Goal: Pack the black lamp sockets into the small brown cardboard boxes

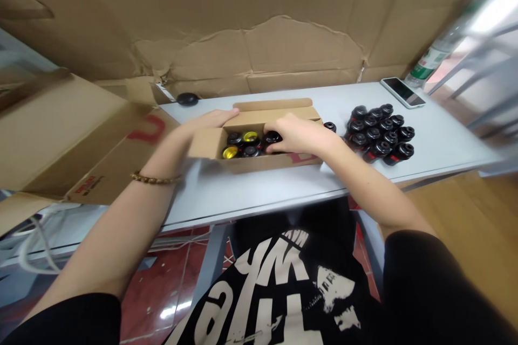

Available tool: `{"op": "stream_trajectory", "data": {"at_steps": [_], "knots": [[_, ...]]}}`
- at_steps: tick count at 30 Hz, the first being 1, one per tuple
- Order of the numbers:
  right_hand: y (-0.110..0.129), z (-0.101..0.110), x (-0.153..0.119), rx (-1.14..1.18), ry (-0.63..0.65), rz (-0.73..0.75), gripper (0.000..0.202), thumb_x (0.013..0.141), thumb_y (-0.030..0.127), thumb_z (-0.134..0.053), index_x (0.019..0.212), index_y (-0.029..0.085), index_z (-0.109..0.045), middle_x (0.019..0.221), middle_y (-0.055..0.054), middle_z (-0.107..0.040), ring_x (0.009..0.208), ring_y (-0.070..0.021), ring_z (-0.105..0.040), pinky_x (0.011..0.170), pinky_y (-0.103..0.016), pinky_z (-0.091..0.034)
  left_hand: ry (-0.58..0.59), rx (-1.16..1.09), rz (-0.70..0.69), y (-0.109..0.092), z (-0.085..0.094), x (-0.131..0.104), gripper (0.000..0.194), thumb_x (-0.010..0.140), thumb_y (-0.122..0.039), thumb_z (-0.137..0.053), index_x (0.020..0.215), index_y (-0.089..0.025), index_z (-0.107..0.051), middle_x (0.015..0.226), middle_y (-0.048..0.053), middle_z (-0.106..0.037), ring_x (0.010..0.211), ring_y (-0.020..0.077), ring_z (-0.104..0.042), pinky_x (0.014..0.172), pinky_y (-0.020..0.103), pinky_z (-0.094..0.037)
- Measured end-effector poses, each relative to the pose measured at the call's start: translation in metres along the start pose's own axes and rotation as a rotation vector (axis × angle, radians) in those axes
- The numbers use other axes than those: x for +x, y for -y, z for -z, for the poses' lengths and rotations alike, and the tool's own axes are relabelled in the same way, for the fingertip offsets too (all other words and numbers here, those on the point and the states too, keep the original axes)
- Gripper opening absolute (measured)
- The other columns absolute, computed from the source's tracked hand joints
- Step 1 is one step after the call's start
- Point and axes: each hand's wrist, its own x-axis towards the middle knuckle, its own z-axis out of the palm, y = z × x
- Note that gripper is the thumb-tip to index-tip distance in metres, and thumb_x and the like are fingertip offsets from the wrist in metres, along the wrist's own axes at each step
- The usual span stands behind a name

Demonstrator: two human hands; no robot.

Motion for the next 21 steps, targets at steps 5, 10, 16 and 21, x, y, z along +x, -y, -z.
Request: {"op": "stream_trajectory", "data": {"at_steps": [5, 10, 16, 21], "knots": [[0.003, 0.003, -0.003, 0.014, -0.015, 0.001, 0.038, 0.096, 0.037, -0.078, 0.131, 0.024, -0.077, 0.086, -0.004, -0.074, 0.078, -0.0208, -0.064, 0.068, -0.032, -0.04, -0.004, 0.004, 0.013, -0.001, 0.0, -0.001, 0.083, 0.096, -0.088, -0.037, 0.115, -0.02, -0.082, 0.132, 0.015, -0.081, 0.121, 0.0377, -0.073, 0.103, 0.04, -0.059], [0.002, 0.003, -0.003, 0.019, -0.001, -0.011, 0.039, 0.098, 0.039, -0.075, 0.134, 0.024, -0.077, 0.079, -0.003, -0.074, 0.076, -0.0212, -0.066, 0.069, -0.032, -0.041, -0.009, -0.025, 0.027, -0.005, 0.0, -0.003, 0.078, 0.098, -0.083, -0.039, 0.112, -0.02, -0.083, 0.127, 0.015, -0.082, 0.116, 0.0373, -0.074, 0.106, 0.043, -0.058], [0.005, 0.008, -0.006, 0.098, 0.056, 0.035, 0.038, 0.103, 0.053, -0.067, 0.124, 0.022, -0.078, 0.069, 0.0, -0.075, 0.067, -0.02, -0.067, 0.068, -0.032, -0.042, 0.015, -0.006, 0.023, -0.007, 0.003, -0.004, 0.077, 0.1, -0.082, -0.039, 0.115, -0.02, -0.082, 0.131, 0.014, -0.082, 0.118, 0.0366, -0.074, 0.11, 0.043, -0.057], [0.009, 0.011, -0.008, 0.138, 0.105, 0.043, 0.034, 0.107, 0.048, -0.061, 0.122, 0.021, -0.076, 0.076, -0.001, -0.079, 0.063, -0.0174, -0.066, 0.067, -0.032, -0.042, 0.03, 0.007, 0.016, -0.006, 0.003, -0.003, 0.08, 0.1, -0.084, -0.036, 0.116, -0.021, -0.082, 0.13, 0.014, -0.083, 0.118, 0.0366, -0.074, 0.109, 0.043, -0.056]]}}
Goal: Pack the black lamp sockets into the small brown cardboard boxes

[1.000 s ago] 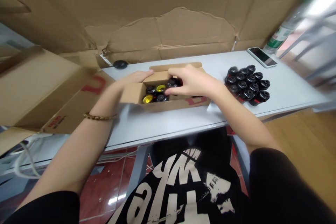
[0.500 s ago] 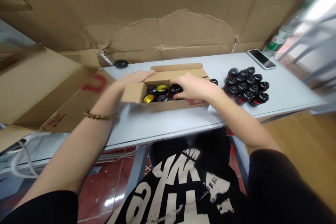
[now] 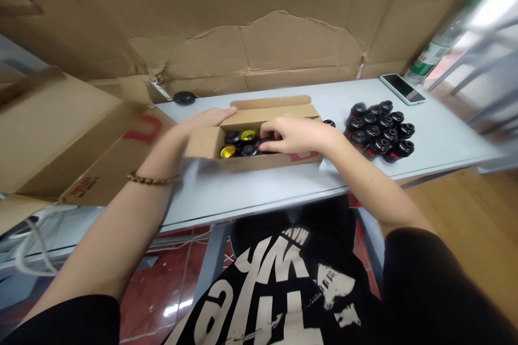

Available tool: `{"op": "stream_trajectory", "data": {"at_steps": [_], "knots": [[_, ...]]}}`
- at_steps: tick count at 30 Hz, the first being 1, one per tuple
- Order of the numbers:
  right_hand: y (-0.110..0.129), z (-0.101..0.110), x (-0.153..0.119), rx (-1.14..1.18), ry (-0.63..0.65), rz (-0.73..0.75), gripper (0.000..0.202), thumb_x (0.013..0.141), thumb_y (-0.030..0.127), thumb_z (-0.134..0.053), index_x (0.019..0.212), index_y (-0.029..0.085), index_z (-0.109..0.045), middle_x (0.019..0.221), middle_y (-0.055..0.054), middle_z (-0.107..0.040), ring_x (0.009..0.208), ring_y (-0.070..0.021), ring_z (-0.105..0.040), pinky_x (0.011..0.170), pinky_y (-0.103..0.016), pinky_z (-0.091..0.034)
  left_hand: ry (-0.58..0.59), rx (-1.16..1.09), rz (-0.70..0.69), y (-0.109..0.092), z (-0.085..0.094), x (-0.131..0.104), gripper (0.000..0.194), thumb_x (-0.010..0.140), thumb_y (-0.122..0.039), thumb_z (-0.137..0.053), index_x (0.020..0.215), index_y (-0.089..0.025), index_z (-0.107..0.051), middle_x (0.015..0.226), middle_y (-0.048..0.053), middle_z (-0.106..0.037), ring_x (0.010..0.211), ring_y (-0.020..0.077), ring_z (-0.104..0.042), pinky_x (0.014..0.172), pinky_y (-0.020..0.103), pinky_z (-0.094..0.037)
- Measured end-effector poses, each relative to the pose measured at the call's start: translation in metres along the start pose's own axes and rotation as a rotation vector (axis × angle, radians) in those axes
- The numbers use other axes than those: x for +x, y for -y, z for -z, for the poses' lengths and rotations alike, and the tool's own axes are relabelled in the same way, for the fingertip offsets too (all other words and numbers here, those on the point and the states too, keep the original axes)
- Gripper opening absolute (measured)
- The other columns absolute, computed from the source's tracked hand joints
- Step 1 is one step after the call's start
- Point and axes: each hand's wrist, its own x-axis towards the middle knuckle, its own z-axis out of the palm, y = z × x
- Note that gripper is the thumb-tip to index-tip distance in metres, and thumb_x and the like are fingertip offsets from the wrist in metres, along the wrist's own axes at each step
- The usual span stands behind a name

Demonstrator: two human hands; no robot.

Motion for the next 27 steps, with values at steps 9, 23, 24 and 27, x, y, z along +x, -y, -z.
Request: {"op": "stream_trajectory", "data": {"at_steps": [9, 23, 24, 27], "knots": [[0.002, -0.001, 0.0, 0.018, 0.046, -0.059, 0.043, 0.112, 0.053, -0.049, 0.107, 0.021, -0.078, 0.06, 0.0, -0.07, 0.057, -0.0188, -0.065, 0.068, -0.034, -0.043, -0.006, -0.021, 0.047, -0.003, 0.0, -0.002, 0.078, 0.101, -0.083, -0.039, 0.118, -0.021, -0.083, 0.125, 0.013, -0.084, 0.113, 0.0366, -0.076, 0.107, 0.043, -0.057], [-0.045, 0.051, -0.03, -0.274, -0.688, -0.338, 0.04, 0.109, 0.046, -0.053, 0.126, 0.018, -0.077, 0.122, -0.02, -0.078, 0.115, -0.0364, -0.068, 0.098, -0.049, -0.05, -0.012, -0.034, 0.024, 0.0, -0.001, -0.001, 0.076, 0.101, -0.08, -0.04, 0.12, -0.02, -0.083, 0.137, 0.015, -0.08, 0.126, 0.0384, -0.072, 0.115, 0.046, -0.054], [-0.054, 0.055, -0.032, -0.315, -0.635, -0.459, 0.041, 0.108, 0.042, -0.055, 0.131, 0.015, -0.076, 0.131, -0.024, -0.076, 0.122, -0.0387, -0.067, 0.1, -0.051, -0.05, -0.007, -0.029, 0.029, -0.001, -0.001, -0.001, 0.078, 0.101, -0.08, -0.039, 0.123, -0.02, -0.082, 0.14, 0.015, -0.079, 0.127, 0.0382, -0.072, 0.117, 0.046, -0.053], [-0.073, 0.058, -0.031, -0.348, -0.337, -0.73, 0.043, 0.105, 0.037, -0.056, 0.137, 0.015, -0.076, 0.146, -0.022, -0.072, 0.131, -0.0399, -0.067, 0.104, -0.052, -0.052, 0.0, -0.001, 0.048, -0.003, 0.0, -0.003, 0.079, 0.103, -0.079, -0.036, 0.129, -0.019, -0.08, 0.144, 0.014, -0.077, 0.13, 0.0372, -0.071, 0.119, 0.045, -0.052]]}}
